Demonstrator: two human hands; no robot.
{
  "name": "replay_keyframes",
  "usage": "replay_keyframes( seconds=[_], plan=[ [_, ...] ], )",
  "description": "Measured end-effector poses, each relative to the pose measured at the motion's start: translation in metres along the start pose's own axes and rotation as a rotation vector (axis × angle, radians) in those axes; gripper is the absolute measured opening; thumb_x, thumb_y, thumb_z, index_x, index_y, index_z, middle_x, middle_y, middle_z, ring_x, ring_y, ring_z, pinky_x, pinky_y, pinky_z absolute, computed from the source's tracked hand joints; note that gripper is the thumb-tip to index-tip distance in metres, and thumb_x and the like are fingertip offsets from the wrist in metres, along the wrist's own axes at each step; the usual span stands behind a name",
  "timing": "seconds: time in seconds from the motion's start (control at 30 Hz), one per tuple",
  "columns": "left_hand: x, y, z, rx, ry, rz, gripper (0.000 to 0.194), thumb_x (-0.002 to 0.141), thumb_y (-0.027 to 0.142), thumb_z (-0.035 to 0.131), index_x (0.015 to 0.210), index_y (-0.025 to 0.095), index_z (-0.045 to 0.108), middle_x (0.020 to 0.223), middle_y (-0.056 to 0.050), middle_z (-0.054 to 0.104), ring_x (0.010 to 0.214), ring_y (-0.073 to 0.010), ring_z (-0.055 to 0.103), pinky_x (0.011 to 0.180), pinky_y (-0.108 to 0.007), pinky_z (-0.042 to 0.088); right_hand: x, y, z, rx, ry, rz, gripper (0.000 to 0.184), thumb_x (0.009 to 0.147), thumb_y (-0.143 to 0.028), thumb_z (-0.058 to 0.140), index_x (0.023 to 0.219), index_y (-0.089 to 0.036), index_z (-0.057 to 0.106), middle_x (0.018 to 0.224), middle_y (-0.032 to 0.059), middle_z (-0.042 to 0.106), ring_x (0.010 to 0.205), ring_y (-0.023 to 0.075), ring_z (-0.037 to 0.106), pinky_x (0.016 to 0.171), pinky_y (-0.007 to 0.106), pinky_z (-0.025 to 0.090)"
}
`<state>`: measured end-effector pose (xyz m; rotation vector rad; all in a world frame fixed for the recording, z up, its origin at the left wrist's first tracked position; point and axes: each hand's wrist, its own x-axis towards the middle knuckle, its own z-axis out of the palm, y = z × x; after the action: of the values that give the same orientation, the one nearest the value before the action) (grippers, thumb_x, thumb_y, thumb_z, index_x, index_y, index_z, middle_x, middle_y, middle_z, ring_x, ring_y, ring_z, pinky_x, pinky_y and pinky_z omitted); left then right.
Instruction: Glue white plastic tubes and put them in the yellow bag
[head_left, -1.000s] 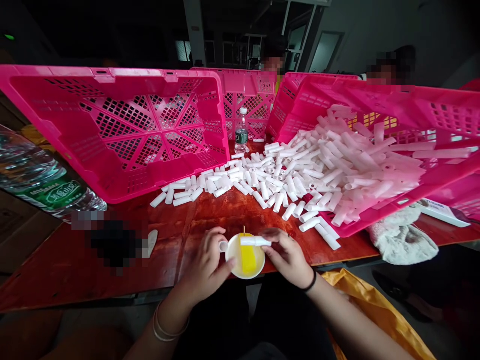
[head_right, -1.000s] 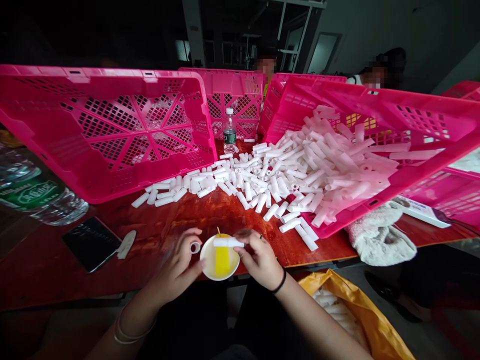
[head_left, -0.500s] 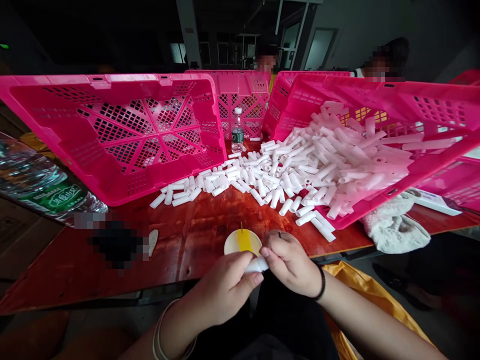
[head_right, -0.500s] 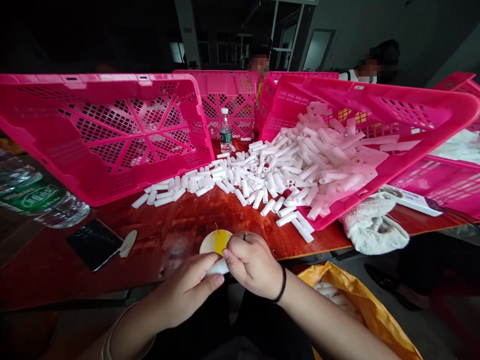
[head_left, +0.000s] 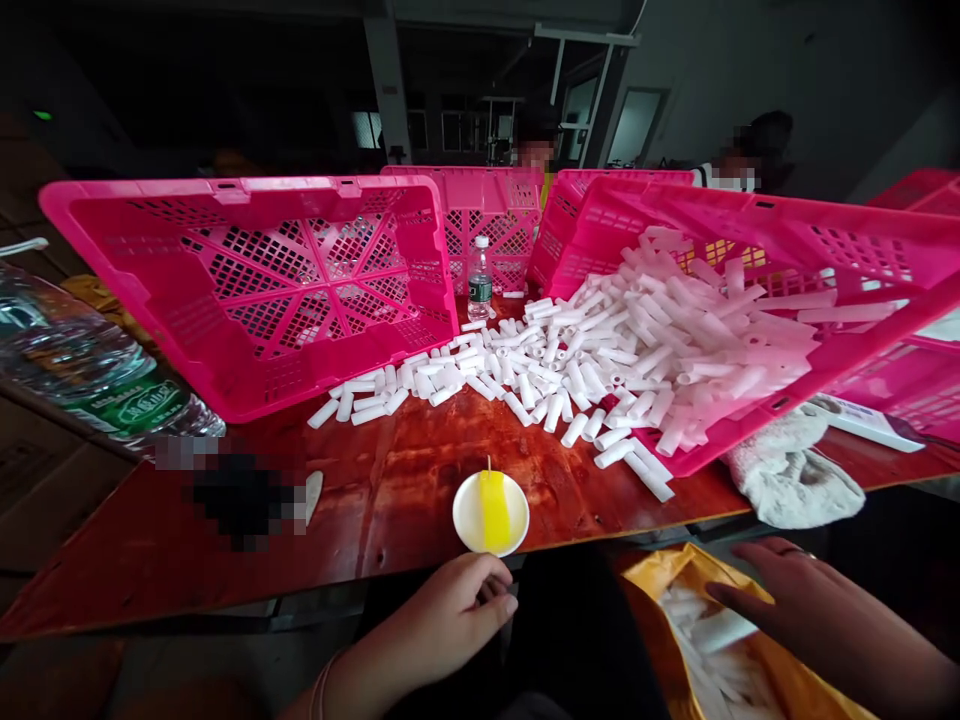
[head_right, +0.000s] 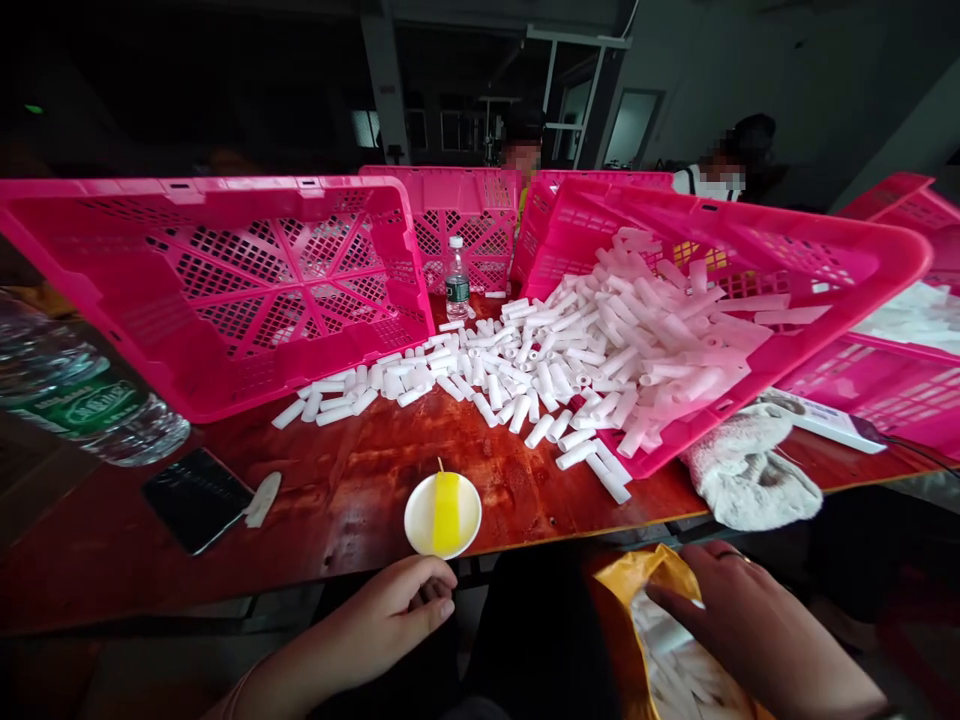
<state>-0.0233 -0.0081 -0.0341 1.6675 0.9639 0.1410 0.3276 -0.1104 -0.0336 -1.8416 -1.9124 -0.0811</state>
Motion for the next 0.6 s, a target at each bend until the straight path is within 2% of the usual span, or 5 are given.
replay_keyframes(
  seconds=[0.13,0.23,0.3,0.43,0.6],
  plan=[
    [0.004,-0.004,-0.001,0.087,0.02,0.069,0.019,0.082,0.029,0.056,0.099,0.02,0.06,0.102,-0.003,0.062,0.091,-0.0162,0.058,0.083,-0.028,0.047,0.047,-0.011,0.041,-0.133,-0.129,-0.071,0.027,0.092,-0.022,0.042,0.102,-0.017,0.067,0.094,0.0128,0.068,0.081,0.0237,0.067,0.07,0.034,0.053],
    [0.0,0.0,-0.023,0.206,-0.001,0.09,0.015,0.082,0.029,0.055,0.093,0.021,0.062,0.094,-0.001,0.065,0.084,-0.0146,0.061,0.074,-0.023,0.049,0.094,-0.028,0.066,-0.326,-0.25,-0.049,0.037,0.085,0.0,0.038,0.109,-0.013,0.064,0.099,0.0137,0.066,0.078,0.0226,0.067,0.071,0.034,0.053],
    [0.003,-0.002,-0.055,0.399,0.147,0.106,0.015,0.085,0.03,0.051,0.088,0.021,0.063,0.085,0.001,0.066,0.077,-0.0139,0.062,0.068,-0.021,0.049,0.113,-0.03,0.075,-0.483,-0.301,-0.064,0.038,0.082,0.004,0.039,0.103,-0.013,0.066,0.097,0.0151,0.065,0.077,0.025,0.067,0.066,0.035,0.052],
    [0.03,-0.019,-0.146,0.807,0.706,0.018,0.026,0.088,0.018,0.038,0.095,0.016,0.063,0.096,-0.009,0.065,0.093,-0.023,0.06,0.086,-0.035,0.047,0.119,-0.015,0.086,-0.59,-0.282,-0.146,0.03,0.083,0.002,0.045,0.1,-0.012,0.066,0.098,0.0164,0.064,0.083,0.0265,0.064,0.065,0.034,0.052],
    [0.067,-0.042,-0.208,0.953,0.776,-0.048,0.023,0.077,0.018,0.055,0.096,0.011,0.066,0.104,-0.016,0.06,0.104,-0.0325,0.054,0.094,-0.044,0.042,0.109,0.007,0.096,-0.488,-0.168,-0.266,0.028,0.089,-0.007,0.044,0.109,-0.013,0.063,0.104,0.016,0.062,0.086,0.0251,0.063,0.074,0.038,0.052]
  ],
)
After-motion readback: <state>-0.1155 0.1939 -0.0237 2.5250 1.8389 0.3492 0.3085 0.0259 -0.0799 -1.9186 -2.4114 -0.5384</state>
